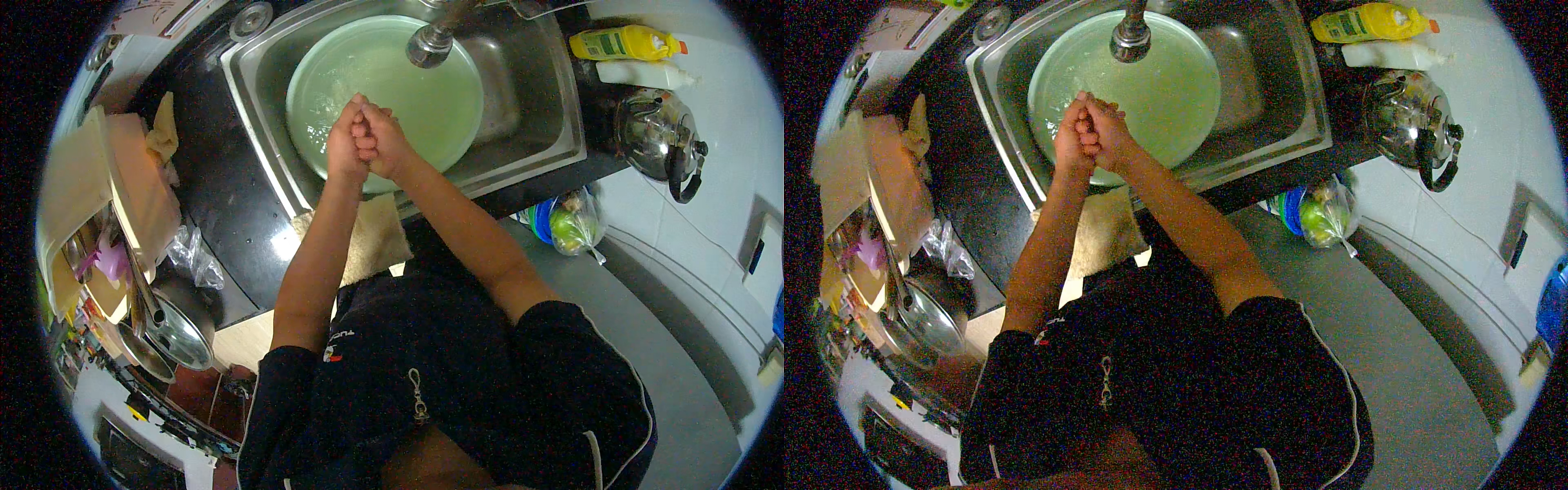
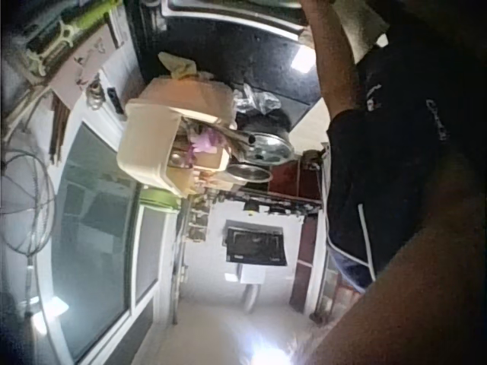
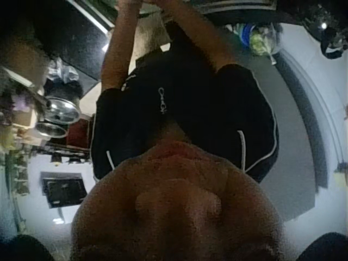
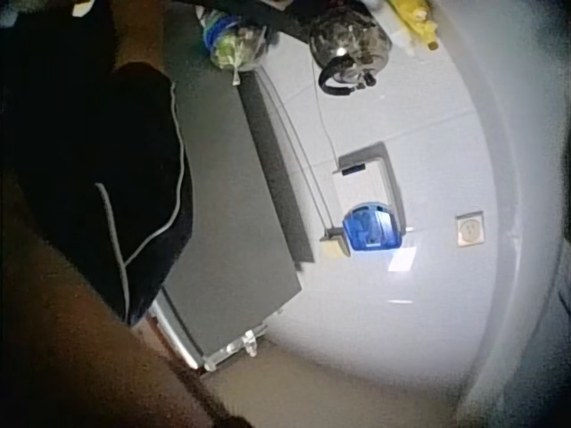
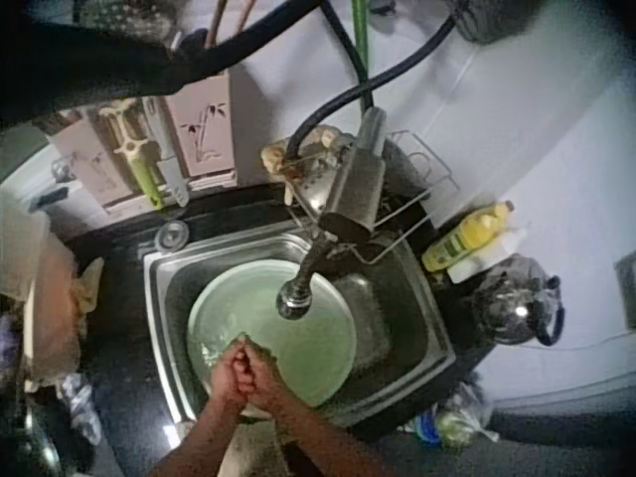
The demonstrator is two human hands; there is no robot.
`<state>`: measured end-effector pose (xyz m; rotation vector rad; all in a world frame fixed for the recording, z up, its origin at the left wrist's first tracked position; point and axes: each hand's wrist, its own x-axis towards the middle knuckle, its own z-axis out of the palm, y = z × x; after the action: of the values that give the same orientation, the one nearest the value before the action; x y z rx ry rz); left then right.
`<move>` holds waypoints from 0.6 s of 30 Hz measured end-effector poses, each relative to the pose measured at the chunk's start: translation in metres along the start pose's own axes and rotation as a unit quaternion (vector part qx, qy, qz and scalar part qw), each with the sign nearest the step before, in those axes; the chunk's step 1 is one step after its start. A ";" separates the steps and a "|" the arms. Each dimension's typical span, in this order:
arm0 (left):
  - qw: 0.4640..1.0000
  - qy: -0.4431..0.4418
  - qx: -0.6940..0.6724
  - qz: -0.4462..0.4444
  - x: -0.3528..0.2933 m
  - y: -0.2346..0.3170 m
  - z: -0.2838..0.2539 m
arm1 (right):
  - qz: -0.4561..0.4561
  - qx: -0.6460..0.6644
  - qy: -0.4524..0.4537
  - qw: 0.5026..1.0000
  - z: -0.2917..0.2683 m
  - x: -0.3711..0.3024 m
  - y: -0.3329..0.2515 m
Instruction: The person washes a knife in a sink, dries their hands, and wipes the countertop with a cloth. They then stir a pot on the stove, serve the contents into a bowl, and place the bowl in the refrigerator. Finally, they wash the pot and ladle in the sink.
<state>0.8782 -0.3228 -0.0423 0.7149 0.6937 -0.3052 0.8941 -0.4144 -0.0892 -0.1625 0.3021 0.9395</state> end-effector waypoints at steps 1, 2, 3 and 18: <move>0.998 0.025 -0.024 0.055 0.015 -0.027 -0.007 | -0.120 -0.285 0.109 0.945 -0.014 0.004 0.000; 0.992 0.048 -0.046 0.106 0.020 -0.040 -0.003 | -0.228 -0.537 0.208 0.785 -0.027 0.008 0.000; 0.996 0.056 -0.024 0.060 0.020 -0.049 -0.003 | -0.309 -0.730 0.285 0.539 -0.040 0.011 0.001; 0.998 0.002 -0.054 0.023 0.039 -0.031 -0.018 | -0.259 -0.912 0.063 0.311 -0.087 -0.001 -0.087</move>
<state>0.8835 -0.3338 -0.0939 0.6276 0.6907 -0.2217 0.9486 -0.4889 -0.1709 -2.3530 -0.8728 0.1059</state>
